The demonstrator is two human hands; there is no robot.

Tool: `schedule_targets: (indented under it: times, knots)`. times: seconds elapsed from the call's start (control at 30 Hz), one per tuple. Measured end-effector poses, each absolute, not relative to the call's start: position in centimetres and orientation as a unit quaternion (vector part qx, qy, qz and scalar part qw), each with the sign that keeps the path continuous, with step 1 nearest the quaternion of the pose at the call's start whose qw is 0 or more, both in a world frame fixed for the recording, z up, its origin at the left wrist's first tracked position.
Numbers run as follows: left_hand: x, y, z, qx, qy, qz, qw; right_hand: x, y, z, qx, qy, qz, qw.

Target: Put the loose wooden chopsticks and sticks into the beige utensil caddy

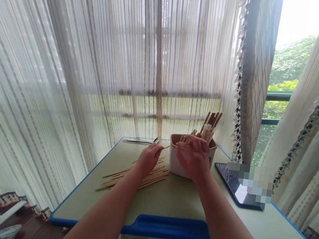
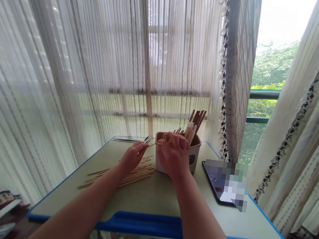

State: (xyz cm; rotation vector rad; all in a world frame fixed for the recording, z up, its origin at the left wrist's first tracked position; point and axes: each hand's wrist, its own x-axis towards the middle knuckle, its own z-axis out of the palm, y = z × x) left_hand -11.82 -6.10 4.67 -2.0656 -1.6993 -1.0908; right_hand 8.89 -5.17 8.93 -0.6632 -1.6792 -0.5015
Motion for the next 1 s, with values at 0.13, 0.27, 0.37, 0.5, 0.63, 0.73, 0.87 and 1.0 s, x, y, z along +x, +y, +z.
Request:
schedule_targets:
  times: [0.13, 0.27, 0.37, 0.5, 0.63, 0.73, 0.87, 1.0]
  knots:
    - [-11.2, -6.7, 5.2, -0.733, -0.499, -0.450, 0.103, 8.6, -5.4, 8.5, -0.283, -0.760, -0.241, 0.534]
    - [-10.8, -7.3, 5.8, -0.731, -0.466, -0.492, 0.081, 8.6, -4.8, 8.2, -0.291, -0.756, -0.244, 0.532]
    - [-10.5, -7.6, 6.0, -0.735, -0.450, -0.502, 0.076, 8.6, -4.6, 8.2, -0.289, -0.756, -0.234, 0.538]
    - [-10.1, -7.7, 5.9, -0.749, -0.419, -0.509, 0.074, 8.5, -5.0, 8.5, -0.300, -0.755, -0.214, 0.543]
    - [-9.8, -7.7, 5.9, -0.769, -0.387, -0.502, 0.083, 8.4, -5.5, 8.8, -0.306, -0.764, -0.184, 0.538]
    - [-9.7, -8.0, 6.0, -0.774, -0.385, -0.494, 0.090, 8.4, -5.6, 8.8, -0.303, -0.760, -0.172, 0.548]
    - [-9.6, -8.4, 6.2, -0.780, -0.386, -0.483, 0.102, 8.4, -5.6, 8.9, -0.303, -0.757, -0.155, 0.558]
    - [-9.6, -8.4, 6.2, -0.780, -0.389, -0.479, 0.108, 8.4, -5.4, 8.9, -0.305, -0.754, -0.137, 0.565]
